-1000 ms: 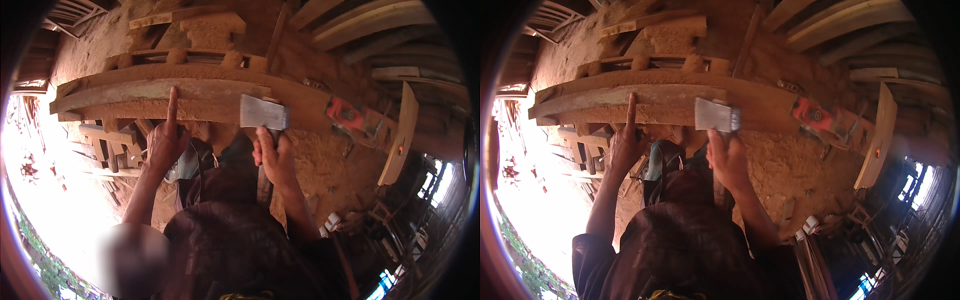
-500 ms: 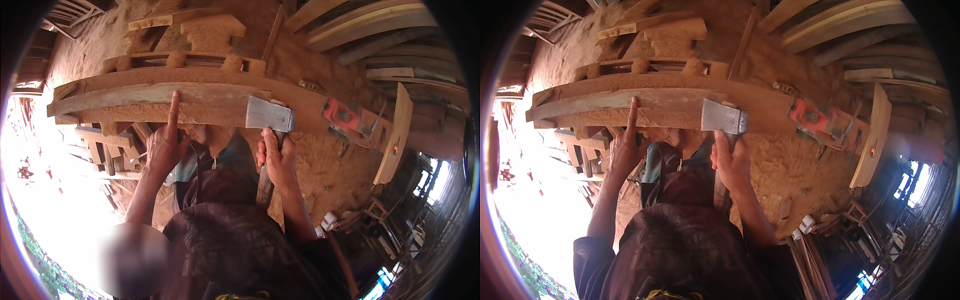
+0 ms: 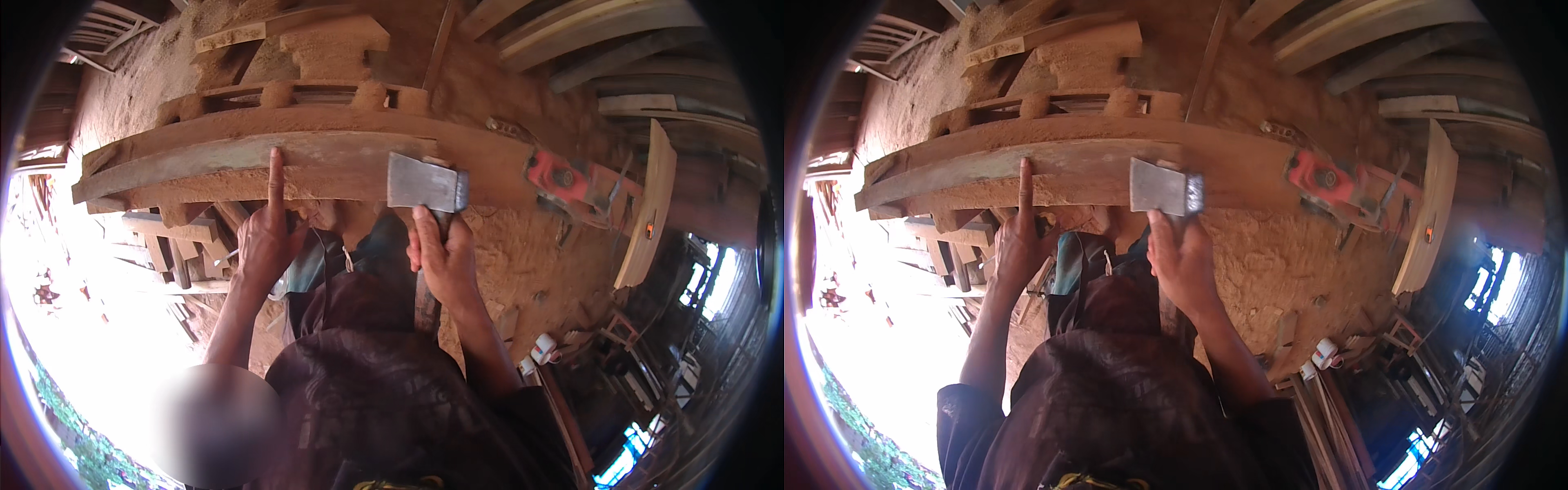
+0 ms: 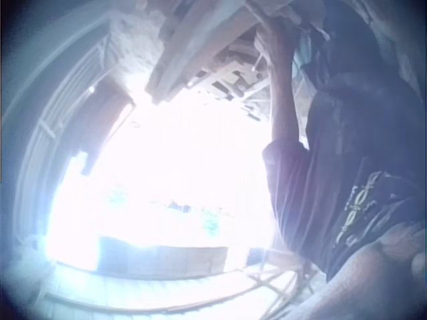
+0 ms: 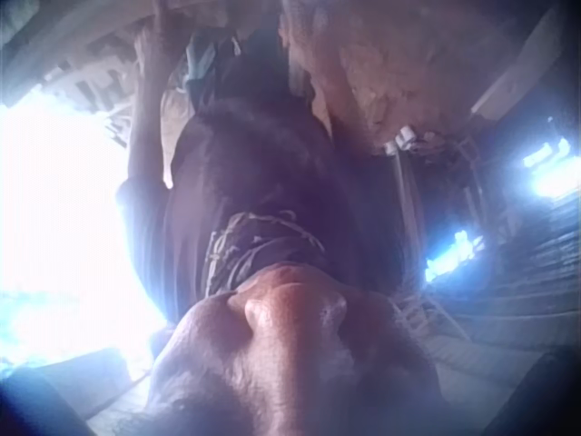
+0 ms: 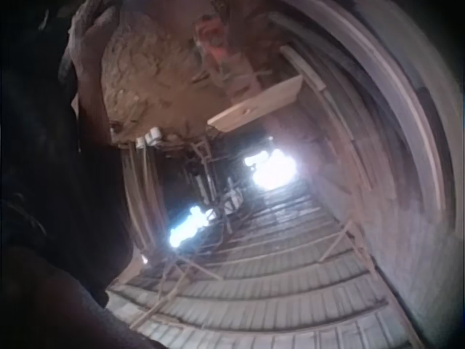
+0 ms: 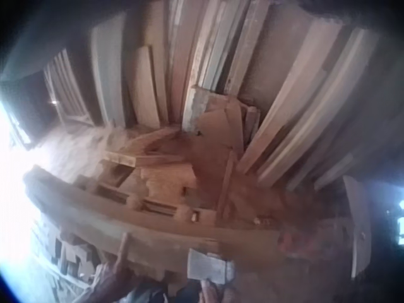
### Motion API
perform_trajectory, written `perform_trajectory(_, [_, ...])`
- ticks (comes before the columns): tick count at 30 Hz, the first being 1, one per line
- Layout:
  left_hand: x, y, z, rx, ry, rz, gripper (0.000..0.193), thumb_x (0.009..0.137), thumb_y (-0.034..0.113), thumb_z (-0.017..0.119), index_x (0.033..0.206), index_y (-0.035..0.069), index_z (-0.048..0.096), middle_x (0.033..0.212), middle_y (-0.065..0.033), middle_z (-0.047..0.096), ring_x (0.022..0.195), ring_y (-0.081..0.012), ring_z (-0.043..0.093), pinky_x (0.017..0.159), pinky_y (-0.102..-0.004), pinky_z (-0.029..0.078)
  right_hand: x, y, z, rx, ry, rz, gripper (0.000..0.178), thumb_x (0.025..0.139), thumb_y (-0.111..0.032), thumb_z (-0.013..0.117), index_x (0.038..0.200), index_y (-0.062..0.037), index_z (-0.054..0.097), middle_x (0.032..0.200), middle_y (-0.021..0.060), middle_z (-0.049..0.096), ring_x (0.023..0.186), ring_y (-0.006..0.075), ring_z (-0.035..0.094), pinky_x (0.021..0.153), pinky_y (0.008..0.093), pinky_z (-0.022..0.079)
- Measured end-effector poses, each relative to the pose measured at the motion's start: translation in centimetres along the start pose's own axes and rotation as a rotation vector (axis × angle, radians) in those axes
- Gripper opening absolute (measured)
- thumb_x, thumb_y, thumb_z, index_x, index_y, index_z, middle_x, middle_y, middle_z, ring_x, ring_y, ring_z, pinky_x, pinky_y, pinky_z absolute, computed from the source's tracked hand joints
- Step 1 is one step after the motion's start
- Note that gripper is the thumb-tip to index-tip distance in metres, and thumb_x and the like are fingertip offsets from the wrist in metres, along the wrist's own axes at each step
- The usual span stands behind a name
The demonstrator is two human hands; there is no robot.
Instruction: The person assembles a wooden frame by positioning a long plank on a workbench, marking locations, and using a chisel and hammer to create mortises. They then insert wooden dowels into the holes and secure them by tapping with the hammer. The process is repeated for multiple joints along the plank.
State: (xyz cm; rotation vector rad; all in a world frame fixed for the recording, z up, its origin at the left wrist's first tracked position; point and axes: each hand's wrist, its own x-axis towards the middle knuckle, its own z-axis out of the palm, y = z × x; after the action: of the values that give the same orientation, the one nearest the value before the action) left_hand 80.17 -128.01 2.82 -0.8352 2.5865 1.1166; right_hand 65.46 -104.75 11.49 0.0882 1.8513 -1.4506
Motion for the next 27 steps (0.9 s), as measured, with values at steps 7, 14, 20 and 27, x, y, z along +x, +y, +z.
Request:
perform_trajectory(7, [-0.1,0.1,0.1,0.009,0.076,0.065,0.122,0.092,0.016,0.084,0.178,0.022,-0.002,0.093,-0.0232,0.08,0.081,-0.0429,0.078,0.072,-0.0525,0.06,-0.3,0.4,-1.1,-0.042,0.23,0.059,0.031,0.115,-0.03,0.062,0.103,-0.0023,0.056,0.071,0.0008,0.055,0.055,0.0083,0.053,0.049,0.0287,0.046])
perform_trajectory(14, [0.0,0.5,0.3,0.004,0.1,0.068,0.12,0.094,0.016,0.083,0.178,0.021,-0.002,0.083,-0.0205,0.076,0.076,-0.0422,0.076,0.069,-0.052,0.059,1.6,1.8,0.6,-0.11,-0.006,-0.125,0.031,0.113,-0.029,0.065,0.107,0.0003,0.058,0.072,0.0006,0.057,0.056,0.0078,0.053,0.049,0.0282,0.046])
perform_trajectory(20, [-0.1,0.6,0.7,0.003,0.136,0.083,0.117,0.096,0.012,0.08,0.178,0.021,-0.002,0.079,-0.0179,0.075,0.069,-0.0367,0.075,0.066,-0.0474,0.057,0.3,0.6,-2.0,-0.028,0.158,0.029,0.033,0.114,-0.032,0.063,0.107,0.0004,0.061,0.072,0.0004,0.057,0.058,0.0075,0.056,0.049,0.027,0.047])
perform_trajectory(27, [-0.4,2.6,0.9,-0.049,0.13,-0.08,0.112,0.098,0.012,0.079,0.179,0.021,0.001,0.084,-0.0169,0.078,0.069,-0.033,0.075,0.067,-0.0464,0.058,3.1,2.5,0.4,-0.256,-0.135,-0.317,0.028,0.113,-0.028,0.064,0.112,-0.0001,0.064,0.073,-0.0003,0.059,0.059,0.0088,0.057,0.054,0.0286,0.049])
